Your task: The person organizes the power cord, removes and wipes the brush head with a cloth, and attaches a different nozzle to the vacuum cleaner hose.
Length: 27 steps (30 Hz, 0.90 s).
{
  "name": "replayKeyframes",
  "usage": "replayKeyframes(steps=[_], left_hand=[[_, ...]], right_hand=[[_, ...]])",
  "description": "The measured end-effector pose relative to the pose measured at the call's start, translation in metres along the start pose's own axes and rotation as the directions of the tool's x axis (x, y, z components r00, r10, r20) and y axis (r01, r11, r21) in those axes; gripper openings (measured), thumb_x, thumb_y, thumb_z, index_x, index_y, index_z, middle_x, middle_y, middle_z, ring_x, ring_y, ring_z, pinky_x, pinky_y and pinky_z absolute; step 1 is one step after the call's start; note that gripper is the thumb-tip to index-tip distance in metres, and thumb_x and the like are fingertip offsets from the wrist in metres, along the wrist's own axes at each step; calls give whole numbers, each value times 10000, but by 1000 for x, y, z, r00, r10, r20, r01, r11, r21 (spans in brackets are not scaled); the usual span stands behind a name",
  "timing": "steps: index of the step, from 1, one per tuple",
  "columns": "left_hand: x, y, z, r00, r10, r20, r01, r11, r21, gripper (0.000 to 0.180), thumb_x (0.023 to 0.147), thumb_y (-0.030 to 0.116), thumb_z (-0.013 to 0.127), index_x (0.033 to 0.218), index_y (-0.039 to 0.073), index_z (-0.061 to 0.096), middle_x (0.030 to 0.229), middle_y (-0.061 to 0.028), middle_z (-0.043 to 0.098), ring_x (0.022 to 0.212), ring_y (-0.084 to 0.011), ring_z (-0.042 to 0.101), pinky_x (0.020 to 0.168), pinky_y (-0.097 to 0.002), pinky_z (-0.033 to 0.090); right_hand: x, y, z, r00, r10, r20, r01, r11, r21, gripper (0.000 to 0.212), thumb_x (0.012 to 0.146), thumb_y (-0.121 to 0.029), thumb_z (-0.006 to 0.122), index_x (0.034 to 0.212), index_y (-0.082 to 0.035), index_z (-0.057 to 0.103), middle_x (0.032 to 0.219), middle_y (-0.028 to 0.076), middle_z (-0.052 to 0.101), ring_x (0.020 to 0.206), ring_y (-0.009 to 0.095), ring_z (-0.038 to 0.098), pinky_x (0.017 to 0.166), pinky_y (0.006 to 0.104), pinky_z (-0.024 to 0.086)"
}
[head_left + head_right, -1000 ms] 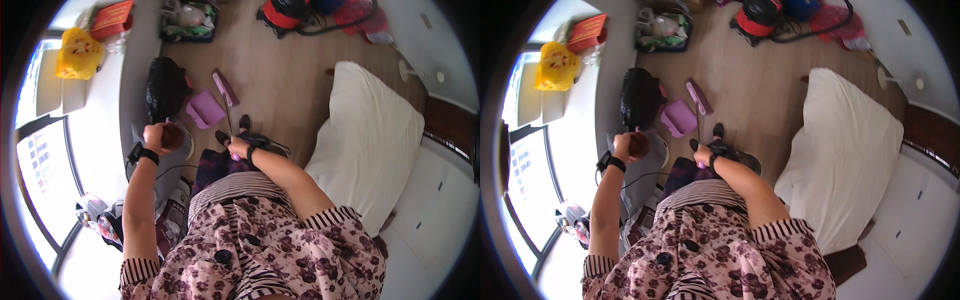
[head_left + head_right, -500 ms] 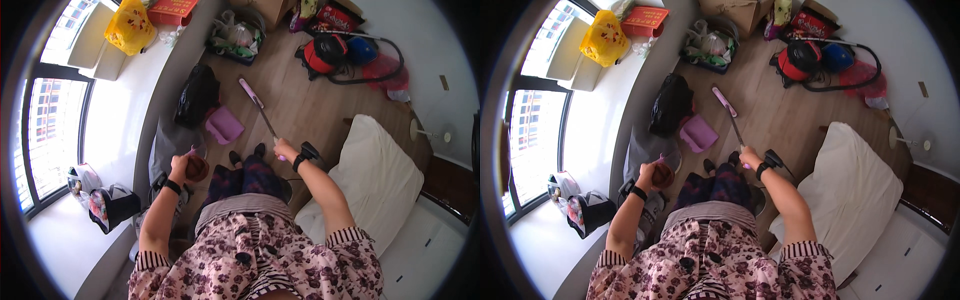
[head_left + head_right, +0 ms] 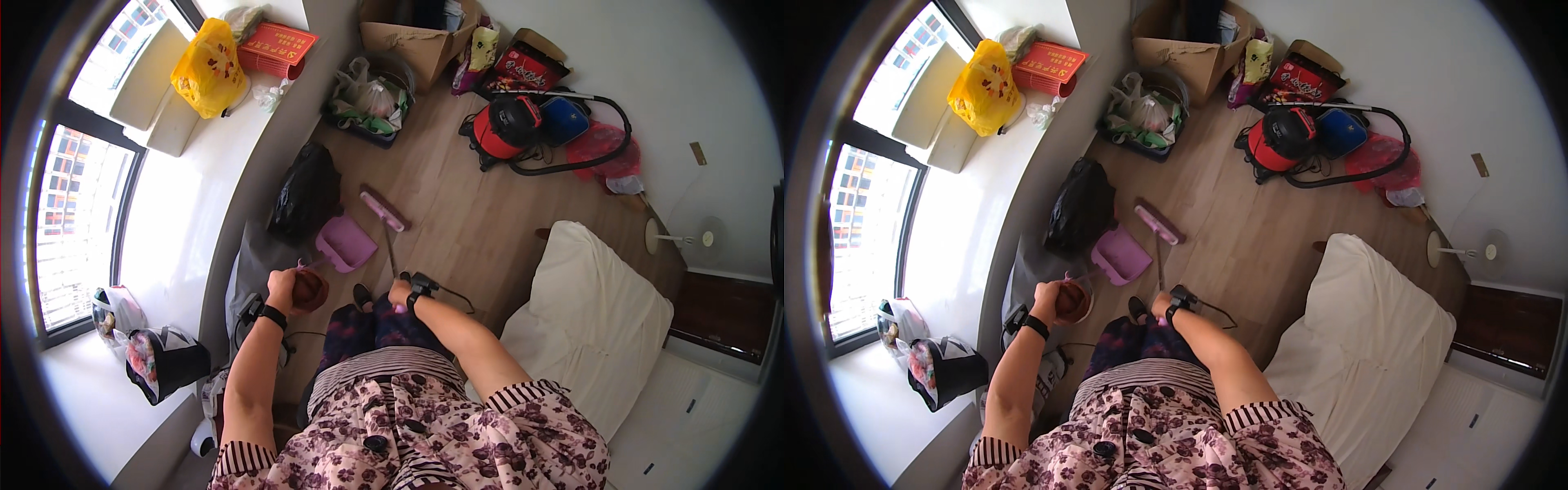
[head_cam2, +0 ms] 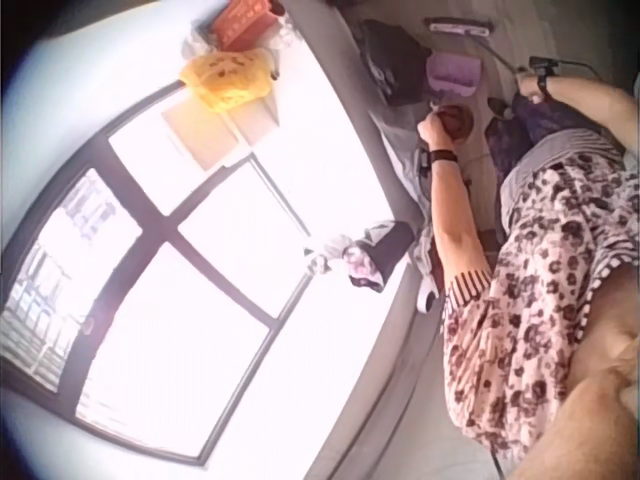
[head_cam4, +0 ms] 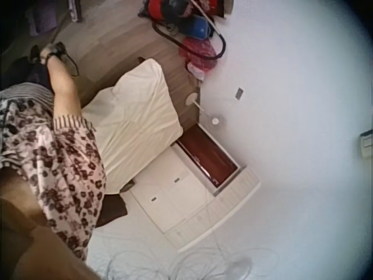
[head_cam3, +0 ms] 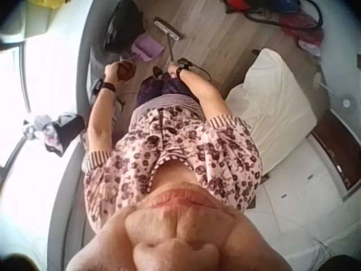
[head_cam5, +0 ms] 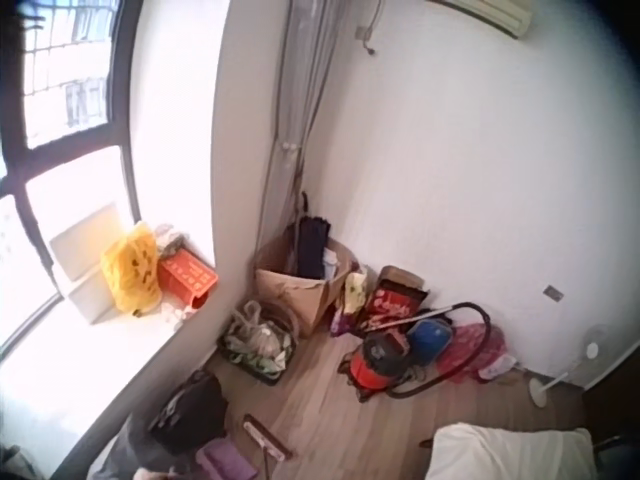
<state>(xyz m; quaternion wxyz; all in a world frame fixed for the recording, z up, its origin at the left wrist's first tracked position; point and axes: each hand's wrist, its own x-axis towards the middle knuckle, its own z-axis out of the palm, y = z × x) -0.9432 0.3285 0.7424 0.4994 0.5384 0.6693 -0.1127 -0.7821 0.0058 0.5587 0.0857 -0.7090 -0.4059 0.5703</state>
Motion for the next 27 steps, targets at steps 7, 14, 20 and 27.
replayKeyframes(steps=[7,14,20,27], left_hand=[[50,-32,2,507,821,261,-667,183,722,54,691,120,598,681,86,638,712,-141,630,703,-292,638,615,-386,506],[4,-32,-18,983,186,-1,-185,979,82,318,757,219,498,892,-28,643,956,-253,611,975,-371,575,805,-401,461],[1,-79,-32,968,242,-62,-238,969,67,311,742,226,525,852,-38,647,901,-270,609,934,-379,588,785,-409,475],[-19,-135,-51,995,99,29,-97,994,-49,343,748,250,619,918,-48,637,916,-233,640,881,-329,634,731,-390,496]], right_hand=[[-92,-107,-44,912,409,-38,-305,736,604,164,758,-71,567,859,58,562,644,126,604,488,222,584,394,356,466],[-131,-161,-28,848,529,-24,-325,557,764,92,792,-3,552,739,25,482,551,67,488,427,151,482,360,299,412],[-124,-189,-36,858,508,-81,-256,559,789,124,807,-28,544,716,23,478,560,70,489,434,148,484,366,289,414],[-143,-164,-54,861,509,-12,-184,334,924,90,802,-27,518,774,6,439,617,82,475,461,154,498,362,291,420]])
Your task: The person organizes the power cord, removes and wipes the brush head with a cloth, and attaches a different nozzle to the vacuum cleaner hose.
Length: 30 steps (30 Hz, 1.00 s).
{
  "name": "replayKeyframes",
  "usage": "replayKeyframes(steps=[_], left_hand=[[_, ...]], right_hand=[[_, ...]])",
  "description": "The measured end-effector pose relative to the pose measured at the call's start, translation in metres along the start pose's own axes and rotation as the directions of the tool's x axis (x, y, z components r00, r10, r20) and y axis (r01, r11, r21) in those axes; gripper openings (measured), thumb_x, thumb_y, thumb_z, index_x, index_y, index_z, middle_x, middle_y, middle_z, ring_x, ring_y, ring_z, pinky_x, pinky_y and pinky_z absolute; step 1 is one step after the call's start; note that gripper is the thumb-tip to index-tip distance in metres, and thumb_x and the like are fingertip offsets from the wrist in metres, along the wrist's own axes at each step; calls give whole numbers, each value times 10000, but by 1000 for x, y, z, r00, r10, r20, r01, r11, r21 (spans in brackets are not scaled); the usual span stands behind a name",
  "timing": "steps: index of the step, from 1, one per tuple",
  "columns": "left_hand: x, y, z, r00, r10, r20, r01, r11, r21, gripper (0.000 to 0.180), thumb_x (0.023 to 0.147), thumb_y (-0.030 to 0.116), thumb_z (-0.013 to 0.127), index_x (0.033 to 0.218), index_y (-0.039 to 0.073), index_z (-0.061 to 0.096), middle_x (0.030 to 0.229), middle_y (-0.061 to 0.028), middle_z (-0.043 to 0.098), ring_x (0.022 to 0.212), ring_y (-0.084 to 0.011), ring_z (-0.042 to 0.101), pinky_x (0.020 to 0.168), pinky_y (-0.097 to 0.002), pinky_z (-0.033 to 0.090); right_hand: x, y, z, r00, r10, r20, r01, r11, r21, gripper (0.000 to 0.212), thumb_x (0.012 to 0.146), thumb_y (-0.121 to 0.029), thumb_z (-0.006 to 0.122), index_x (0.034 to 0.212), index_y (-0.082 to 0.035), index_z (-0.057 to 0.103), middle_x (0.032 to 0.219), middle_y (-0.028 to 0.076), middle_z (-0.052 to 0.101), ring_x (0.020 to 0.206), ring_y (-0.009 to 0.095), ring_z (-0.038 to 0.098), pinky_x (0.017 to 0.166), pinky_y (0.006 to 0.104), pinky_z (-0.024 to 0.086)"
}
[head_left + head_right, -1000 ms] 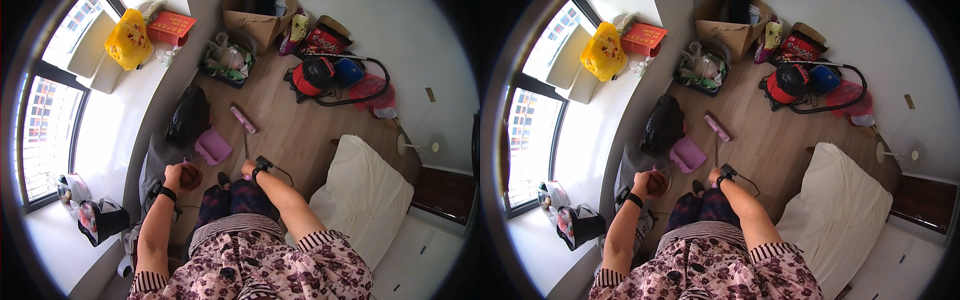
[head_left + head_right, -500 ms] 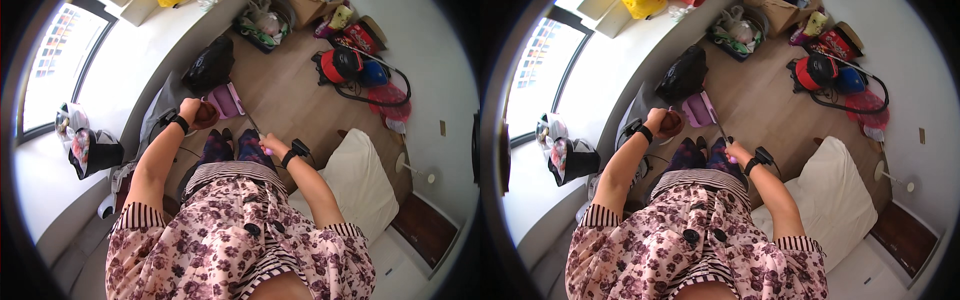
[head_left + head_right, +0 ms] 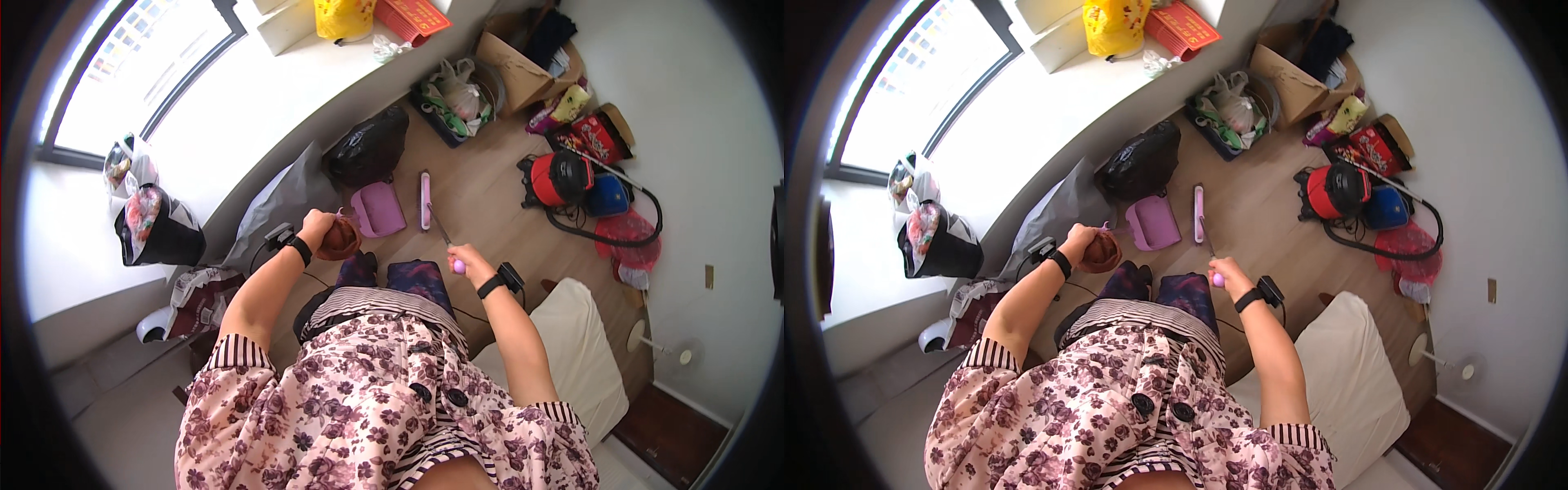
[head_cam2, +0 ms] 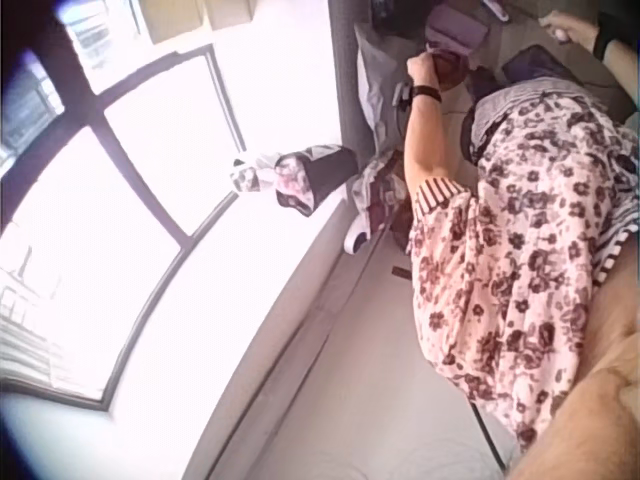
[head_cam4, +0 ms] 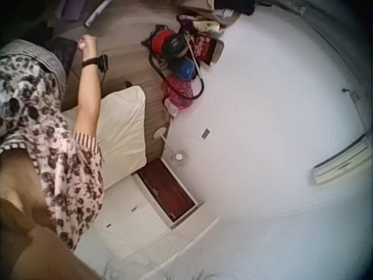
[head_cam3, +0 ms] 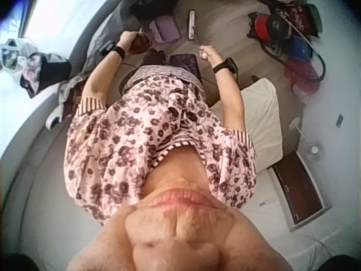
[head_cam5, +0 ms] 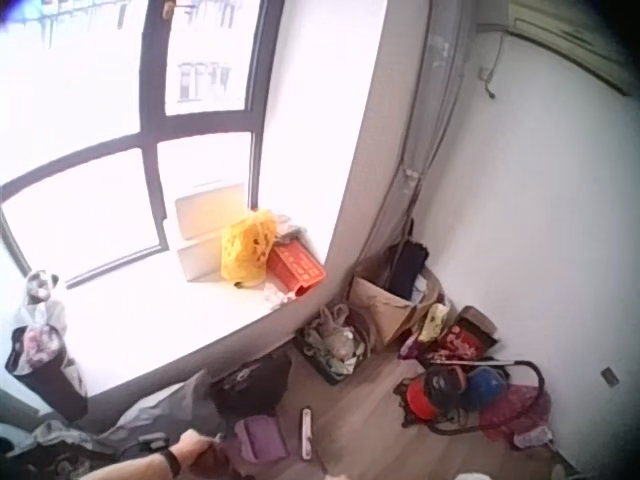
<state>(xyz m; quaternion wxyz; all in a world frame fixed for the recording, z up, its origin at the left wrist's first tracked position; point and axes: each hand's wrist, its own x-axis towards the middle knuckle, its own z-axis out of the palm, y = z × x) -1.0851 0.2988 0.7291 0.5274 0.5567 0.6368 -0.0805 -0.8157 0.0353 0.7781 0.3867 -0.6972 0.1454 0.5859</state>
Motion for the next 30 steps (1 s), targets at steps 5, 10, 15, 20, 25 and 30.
replayKeyframes(steps=[5,10,15,20,25,30], left_hand=[[-18,-61,-26,994,-40,101,63,970,-236,309,763,223,642,864,-69,633,773,-135,636,729,-245,625,592,-410,487],[-50,-69,-13,974,-65,219,161,876,-455,229,805,160,565,848,-50,648,764,-143,644,693,-253,642,596,-385,513],[-57,-64,-12,976,-145,162,212,797,-565,224,815,135,544,859,-60,645,786,-151,640,647,-228,639,559,-349,512],[-44,-27,-11,983,-122,139,176,841,-511,216,818,125,538,862,-55,650,785,-128,639,642,-223,634,556,-349,506],[-23,-4,-5,985,-158,62,169,884,-437,208,806,130,566,829,-57,653,765,-118,639,631,-225,627,553,-360,495],[1,-8,-4,994,-100,-53,81,955,-287,274,769,184,636,831,-83,635,806,-163,643,688,-262,643,588,-378,499]], right_hand=[[11,5,-11,999,-34,-23,28,975,-220,141,831,-78,512,719,-10,461,538,55,476,412,134,477,349,262,408],[34,-33,-45,995,-33,-97,-15,891,-454,98,819,-57,489,751,10,466,557,74,480,419,154,469,359,288,418],[52,-33,-16,982,-83,-168,-17,855,-519,115,827,-45,471,862,62,488,647,121,518,489,214,523,379,343,459],[53,-50,-28,971,-128,-203,-4,836,-548,117,834,-28,432,881,62,492,678,145,538,515,229,545,396,348,475],[59,-68,-6,948,-92,-303,-70,872,-485,136,849,-13,414,915,46,517,693,156,552,527,244,561,403,382,484],[60,-32,45,985,23,-173,-115,832,-543,158,855,-10,410,972,68,481,744,177,543,559,263,563,421,396,495]])
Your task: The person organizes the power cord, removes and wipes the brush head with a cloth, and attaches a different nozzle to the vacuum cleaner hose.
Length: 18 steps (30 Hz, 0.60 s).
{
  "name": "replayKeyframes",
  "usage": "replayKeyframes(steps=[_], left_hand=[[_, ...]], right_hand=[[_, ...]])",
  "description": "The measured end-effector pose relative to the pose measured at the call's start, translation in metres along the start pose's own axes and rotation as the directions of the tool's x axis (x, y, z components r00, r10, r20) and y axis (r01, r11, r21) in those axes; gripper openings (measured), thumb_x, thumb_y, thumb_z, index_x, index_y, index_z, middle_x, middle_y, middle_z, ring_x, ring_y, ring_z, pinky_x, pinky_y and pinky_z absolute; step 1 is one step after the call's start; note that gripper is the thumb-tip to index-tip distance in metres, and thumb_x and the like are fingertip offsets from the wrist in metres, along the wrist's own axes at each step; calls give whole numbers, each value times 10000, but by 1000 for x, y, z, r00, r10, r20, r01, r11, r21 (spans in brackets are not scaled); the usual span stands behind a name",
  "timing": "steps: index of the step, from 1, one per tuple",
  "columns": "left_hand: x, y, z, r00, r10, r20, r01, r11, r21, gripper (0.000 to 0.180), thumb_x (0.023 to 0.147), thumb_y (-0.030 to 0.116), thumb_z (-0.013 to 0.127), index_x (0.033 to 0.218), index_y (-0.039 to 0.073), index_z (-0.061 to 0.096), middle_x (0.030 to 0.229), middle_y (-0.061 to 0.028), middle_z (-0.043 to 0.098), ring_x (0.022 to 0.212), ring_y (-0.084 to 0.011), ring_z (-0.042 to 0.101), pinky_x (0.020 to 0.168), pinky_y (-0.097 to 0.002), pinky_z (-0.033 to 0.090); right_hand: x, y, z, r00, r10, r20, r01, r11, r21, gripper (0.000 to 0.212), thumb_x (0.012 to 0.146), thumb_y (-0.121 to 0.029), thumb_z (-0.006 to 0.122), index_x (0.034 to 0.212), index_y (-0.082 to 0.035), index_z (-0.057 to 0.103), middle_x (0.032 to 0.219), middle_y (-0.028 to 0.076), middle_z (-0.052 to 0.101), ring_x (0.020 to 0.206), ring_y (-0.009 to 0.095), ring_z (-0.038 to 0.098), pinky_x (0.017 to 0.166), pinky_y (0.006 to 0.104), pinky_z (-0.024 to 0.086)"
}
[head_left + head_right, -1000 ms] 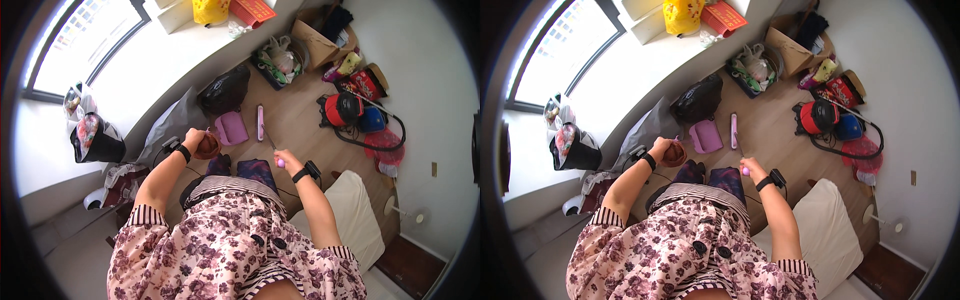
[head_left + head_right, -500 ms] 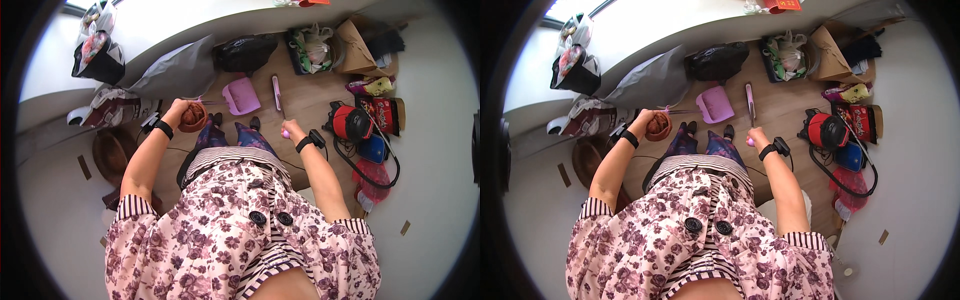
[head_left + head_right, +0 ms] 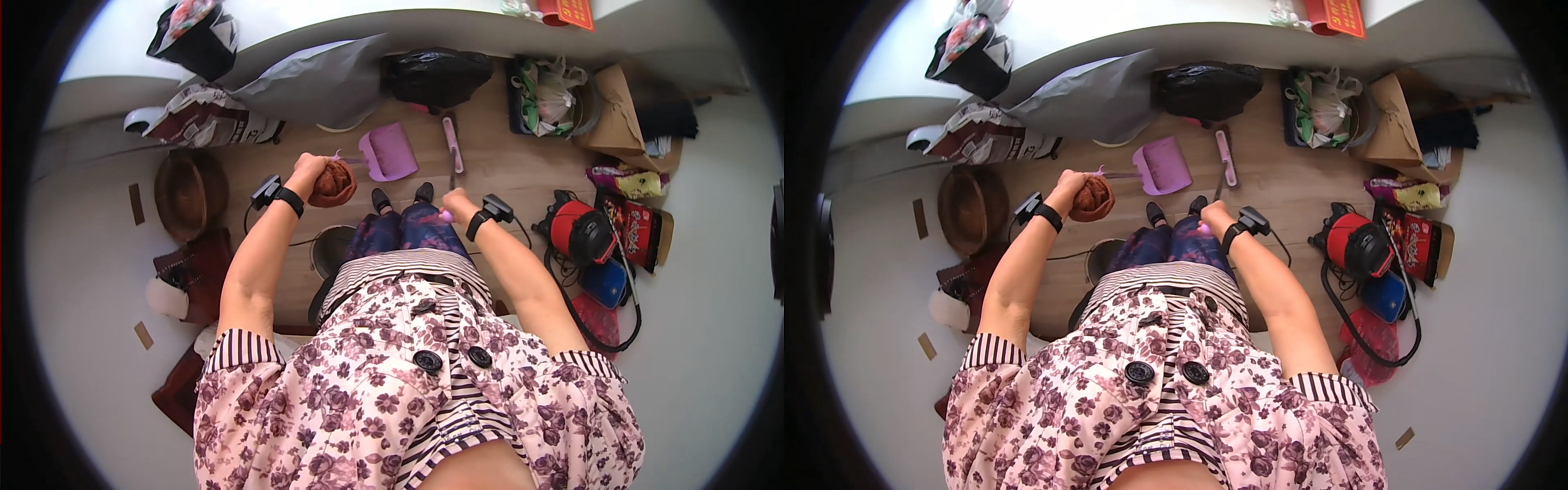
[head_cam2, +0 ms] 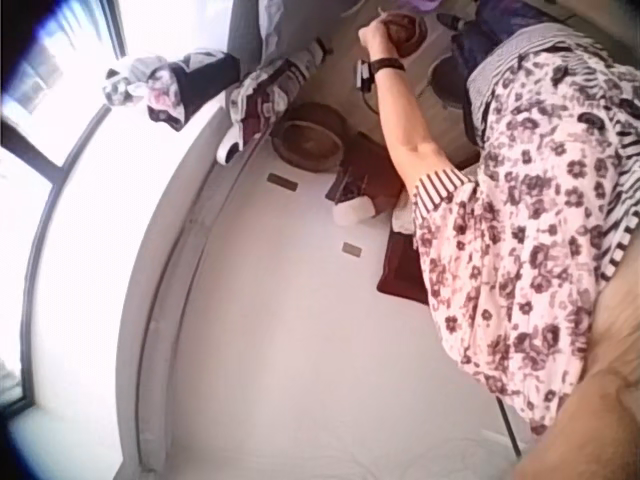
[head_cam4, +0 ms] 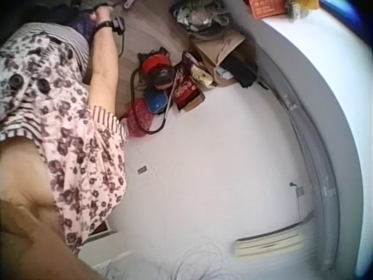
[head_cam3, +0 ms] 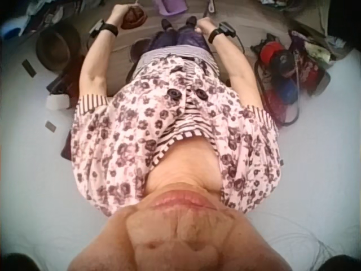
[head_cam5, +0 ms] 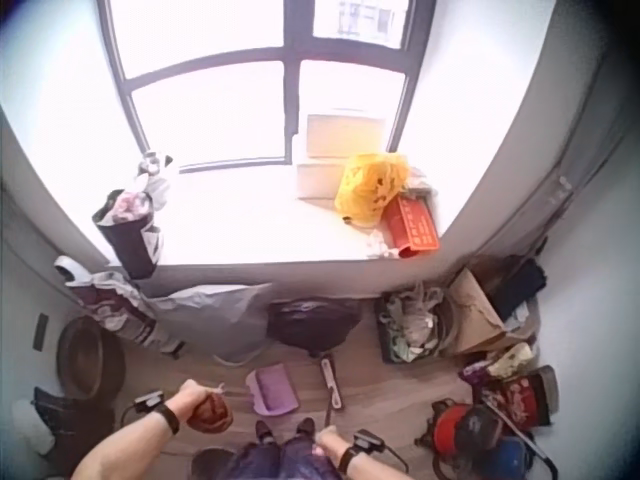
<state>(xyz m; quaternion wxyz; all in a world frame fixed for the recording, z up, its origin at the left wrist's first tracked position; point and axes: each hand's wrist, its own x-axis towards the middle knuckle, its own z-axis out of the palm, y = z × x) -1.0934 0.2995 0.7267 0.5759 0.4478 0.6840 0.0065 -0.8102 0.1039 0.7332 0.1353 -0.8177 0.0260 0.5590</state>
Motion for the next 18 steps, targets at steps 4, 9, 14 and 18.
replayKeyframes(steps=[4,9,14,18], left_hand=[[13,13,-17,995,94,-14,-86,956,281,439,703,338,676,918,-44,649,968,-236,628,939,-340,607,790,-373,472],[3,31,-17,955,289,66,-291,876,385,412,706,341,626,866,-37,660,877,-239,637,893,-353,614,788,-377,469],[5,23,-24,937,314,151,-349,847,400,360,711,296,587,854,-26,661,865,-251,628,885,-362,608,788,-381,468],[53,1,-74,892,429,146,-445,771,455,353,708,287,559,829,-32,652,834,-254,617,849,-380,602,759,-398,472]], right_hand=[[-11,6,32,996,-26,83,8,979,202,127,864,-14,400,928,67,473,693,151,511,528,233,519,414,373,479],[-26,-20,62,972,-29,235,-93,866,492,110,881,-86,442,929,8,410,742,112,472,585,219,522,463,361,501],[-40,-67,110,857,-113,503,-140,888,438,169,901,-176,450,966,-22,425,857,111,498,701,254,553,558,393,540],[-33,-142,214,862,-166,479,-95,876,473,187,928,-204,425,974,-27,457,795,94,526,688,236,556,578,367,522]])
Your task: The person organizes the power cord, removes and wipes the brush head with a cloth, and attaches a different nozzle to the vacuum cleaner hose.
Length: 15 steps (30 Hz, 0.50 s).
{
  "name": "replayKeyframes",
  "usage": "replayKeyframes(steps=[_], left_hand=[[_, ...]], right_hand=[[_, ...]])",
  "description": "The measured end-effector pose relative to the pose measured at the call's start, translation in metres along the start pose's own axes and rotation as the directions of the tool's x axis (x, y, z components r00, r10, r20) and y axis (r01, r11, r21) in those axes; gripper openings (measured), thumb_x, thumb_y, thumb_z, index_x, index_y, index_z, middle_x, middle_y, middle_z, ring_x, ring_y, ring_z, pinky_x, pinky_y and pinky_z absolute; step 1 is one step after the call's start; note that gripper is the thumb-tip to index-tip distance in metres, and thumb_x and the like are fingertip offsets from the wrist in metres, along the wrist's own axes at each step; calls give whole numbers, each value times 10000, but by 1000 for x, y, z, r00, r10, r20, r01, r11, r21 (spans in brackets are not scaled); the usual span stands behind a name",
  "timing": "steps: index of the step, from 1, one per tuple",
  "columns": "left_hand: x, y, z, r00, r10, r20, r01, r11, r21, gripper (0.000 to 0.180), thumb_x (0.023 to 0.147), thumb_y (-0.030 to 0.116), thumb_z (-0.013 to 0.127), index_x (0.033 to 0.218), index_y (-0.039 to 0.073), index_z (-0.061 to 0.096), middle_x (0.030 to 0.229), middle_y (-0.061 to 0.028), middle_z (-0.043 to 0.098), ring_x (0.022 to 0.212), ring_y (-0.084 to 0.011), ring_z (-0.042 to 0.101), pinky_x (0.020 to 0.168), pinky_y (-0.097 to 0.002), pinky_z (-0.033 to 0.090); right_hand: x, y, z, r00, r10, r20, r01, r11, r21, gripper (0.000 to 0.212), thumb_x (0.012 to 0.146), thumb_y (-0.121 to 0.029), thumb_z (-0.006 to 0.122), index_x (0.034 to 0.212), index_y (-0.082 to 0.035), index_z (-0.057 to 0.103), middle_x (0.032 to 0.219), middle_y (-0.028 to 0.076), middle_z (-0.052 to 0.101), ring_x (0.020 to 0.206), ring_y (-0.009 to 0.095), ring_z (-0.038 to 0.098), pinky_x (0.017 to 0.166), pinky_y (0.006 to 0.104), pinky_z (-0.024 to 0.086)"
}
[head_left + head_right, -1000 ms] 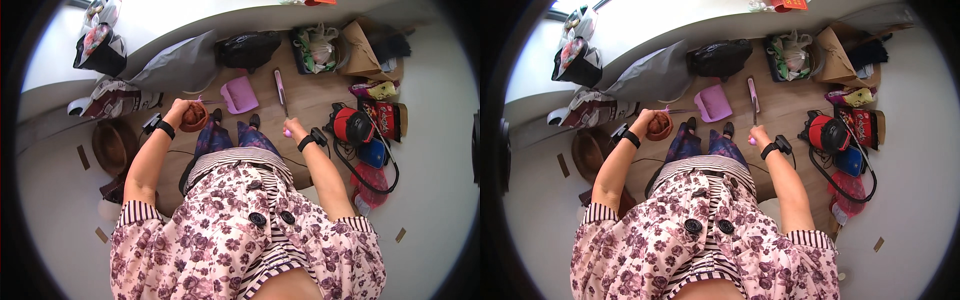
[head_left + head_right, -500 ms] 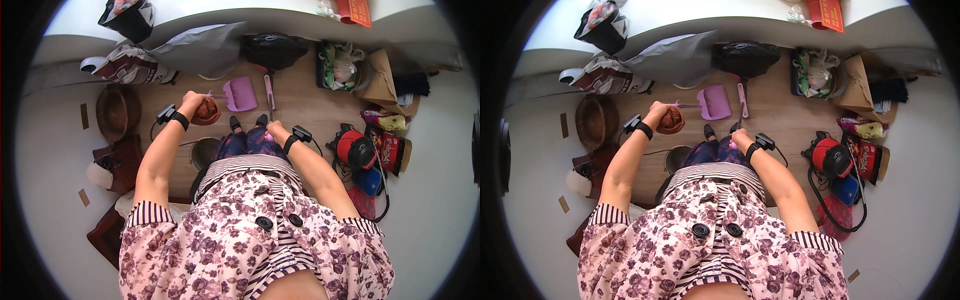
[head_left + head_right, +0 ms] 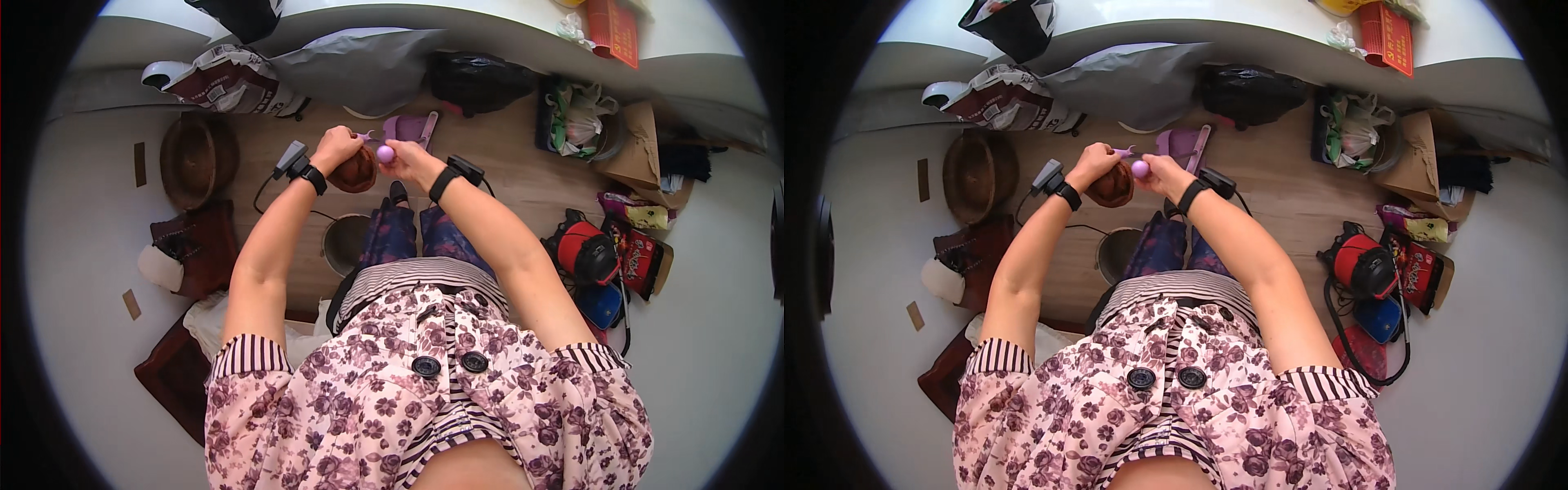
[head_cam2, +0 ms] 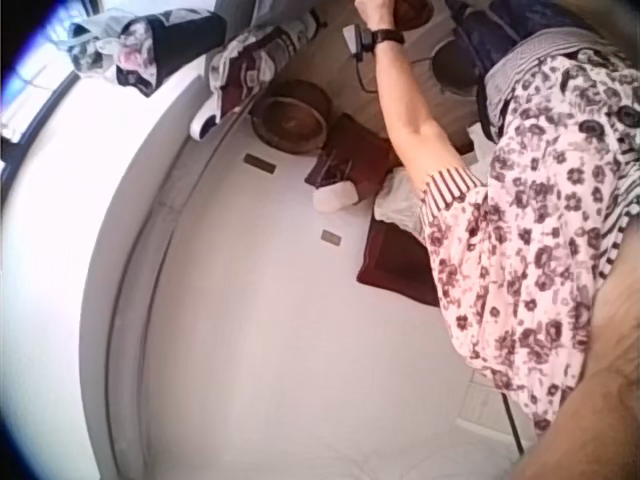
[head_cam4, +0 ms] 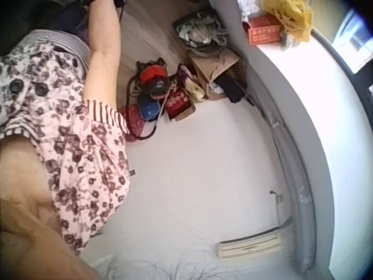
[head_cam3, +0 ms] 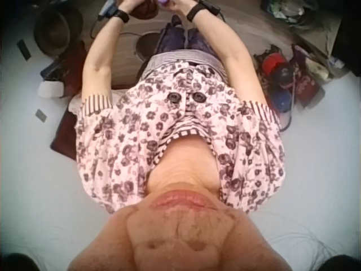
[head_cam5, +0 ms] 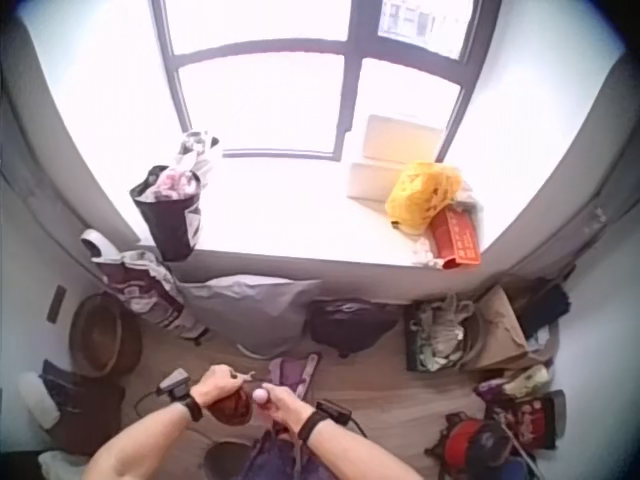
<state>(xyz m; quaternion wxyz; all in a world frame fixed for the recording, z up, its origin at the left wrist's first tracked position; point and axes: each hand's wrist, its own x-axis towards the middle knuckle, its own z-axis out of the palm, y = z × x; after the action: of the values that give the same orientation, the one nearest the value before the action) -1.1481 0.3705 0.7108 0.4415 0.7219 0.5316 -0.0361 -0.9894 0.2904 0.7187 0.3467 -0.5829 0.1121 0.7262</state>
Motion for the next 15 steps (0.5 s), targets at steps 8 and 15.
replayKeyframes(steps=[8,15], left_hand=[[31,-17,10,921,387,-48,-389,916,-98,253,725,224,552,825,1,617,806,-228,610,789,-392,588,683,-431,466],[26,18,-2,955,296,-24,-294,928,-229,297,738,216,609,948,8,631,797,-197,636,765,-287,645,673,-352,481]], right_hand=[[32,-48,16,988,139,61,-122,966,-226,207,856,-228,525,895,-24,521,772,110,548,670,212,549,593,299,487],[23,-80,20,997,66,51,-29,846,-533,160,838,-168,519,820,-8,523,617,75,498,525,173,523,478,321,476]])
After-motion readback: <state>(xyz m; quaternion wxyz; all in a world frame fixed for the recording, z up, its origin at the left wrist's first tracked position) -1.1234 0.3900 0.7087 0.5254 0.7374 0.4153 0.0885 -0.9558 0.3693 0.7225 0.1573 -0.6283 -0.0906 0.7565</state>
